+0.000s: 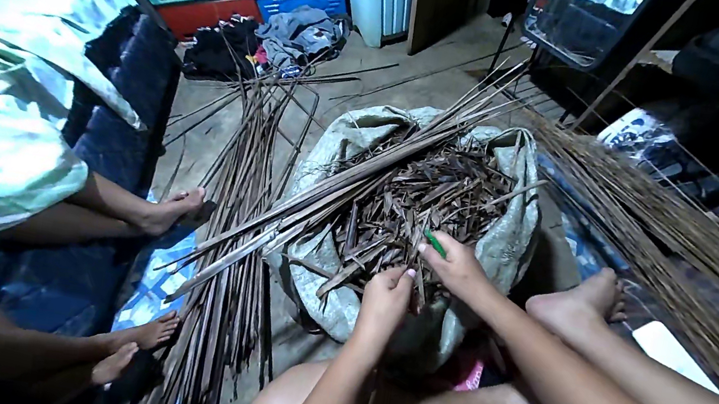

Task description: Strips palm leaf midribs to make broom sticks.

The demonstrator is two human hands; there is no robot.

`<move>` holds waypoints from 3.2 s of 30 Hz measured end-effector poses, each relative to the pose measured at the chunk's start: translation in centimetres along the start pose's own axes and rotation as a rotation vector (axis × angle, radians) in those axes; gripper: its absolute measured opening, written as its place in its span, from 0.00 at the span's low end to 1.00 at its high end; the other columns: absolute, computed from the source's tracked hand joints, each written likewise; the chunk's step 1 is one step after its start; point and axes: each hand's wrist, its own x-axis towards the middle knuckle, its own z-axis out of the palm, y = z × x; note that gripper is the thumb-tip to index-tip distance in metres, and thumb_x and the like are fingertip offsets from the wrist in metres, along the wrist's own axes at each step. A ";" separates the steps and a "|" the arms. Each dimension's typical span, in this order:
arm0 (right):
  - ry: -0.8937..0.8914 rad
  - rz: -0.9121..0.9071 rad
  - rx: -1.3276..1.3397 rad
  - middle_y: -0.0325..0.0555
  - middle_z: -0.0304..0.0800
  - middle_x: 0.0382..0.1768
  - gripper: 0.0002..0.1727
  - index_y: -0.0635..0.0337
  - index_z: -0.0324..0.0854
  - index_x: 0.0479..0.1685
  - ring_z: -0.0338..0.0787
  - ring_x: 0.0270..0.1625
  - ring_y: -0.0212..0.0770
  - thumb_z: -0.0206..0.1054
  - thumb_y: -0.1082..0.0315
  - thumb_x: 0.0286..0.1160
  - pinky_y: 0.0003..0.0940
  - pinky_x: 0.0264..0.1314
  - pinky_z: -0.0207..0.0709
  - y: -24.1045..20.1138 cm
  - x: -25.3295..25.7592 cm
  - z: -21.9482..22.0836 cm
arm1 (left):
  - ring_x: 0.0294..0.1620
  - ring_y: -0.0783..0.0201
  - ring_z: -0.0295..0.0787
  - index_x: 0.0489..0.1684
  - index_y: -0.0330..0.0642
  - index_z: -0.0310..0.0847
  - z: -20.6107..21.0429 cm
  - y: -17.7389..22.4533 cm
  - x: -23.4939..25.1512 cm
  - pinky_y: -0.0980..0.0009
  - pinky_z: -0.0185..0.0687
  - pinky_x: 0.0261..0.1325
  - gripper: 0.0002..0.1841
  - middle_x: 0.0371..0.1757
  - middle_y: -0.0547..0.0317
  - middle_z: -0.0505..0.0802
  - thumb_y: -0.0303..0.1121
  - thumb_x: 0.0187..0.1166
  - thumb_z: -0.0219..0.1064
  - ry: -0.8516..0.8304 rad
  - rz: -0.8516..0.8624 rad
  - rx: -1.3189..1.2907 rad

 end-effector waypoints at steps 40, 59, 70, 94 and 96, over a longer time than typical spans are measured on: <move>-0.246 0.102 -0.523 0.65 0.90 0.53 0.19 0.63 0.75 0.69 0.91 0.59 0.65 0.50 0.61 0.94 0.63 0.60 0.81 -2.8 -4.4 1.7 | 0.39 0.51 0.89 0.60 0.36 0.86 -0.2 0.2 -0.1 0.50 0.83 0.49 0.19 0.36 0.45 0.91 0.34 0.92 0.49 0.111 0.015 0.490; -0.128 0.062 -0.508 0.65 0.91 0.50 0.19 0.65 0.77 0.66 0.93 0.55 0.66 0.52 0.61 0.92 0.63 0.56 0.82 -1.0 -3.7 1.9 | 0.15 0.72 0.75 0.55 0.34 0.86 -0.7 -0.1 0.1 0.73 0.72 0.23 0.18 0.20 0.62 0.86 0.35 0.95 0.50 0.045 -0.001 0.136; 0.086 0.070 0.130 0.58 0.88 0.48 0.19 0.70 0.80 0.66 0.86 0.46 0.45 0.58 0.62 0.93 0.47 0.57 0.78 -0.6 -2.4 0.6 | 0.21 0.73 0.81 0.55 0.30 0.85 0.3 -0.1 -1.8 0.75 0.78 0.28 0.16 0.27 0.59 0.88 0.34 0.93 0.55 -0.099 0.012 -0.067; -0.241 0.077 -0.518 0.66 0.90 0.57 0.22 0.59 0.72 0.77 0.90 0.63 0.67 0.52 0.59 0.92 0.67 0.64 0.79 -5.7 -11.5 -0.1 | 0.54 0.44 0.91 0.56 0.32 0.86 1.4 0.8 -5.8 0.44 0.82 0.61 0.16 0.49 0.39 0.93 0.33 0.87 0.55 0.131 -0.059 0.481; -0.236 0.102 -0.551 0.64 0.90 0.58 0.21 0.60 0.73 0.75 0.90 0.64 0.65 0.50 0.60 0.93 0.64 0.64 0.79 -5.1 -11.0 0.3 | 0.49 0.46 0.91 0.56 0.33 0.86 1.5 0.5 -5.1 0.46 0.83 0.57 0.16 0.45 0.41 0.92 0.33 0.88 0.53 0.149 -0.054 0.483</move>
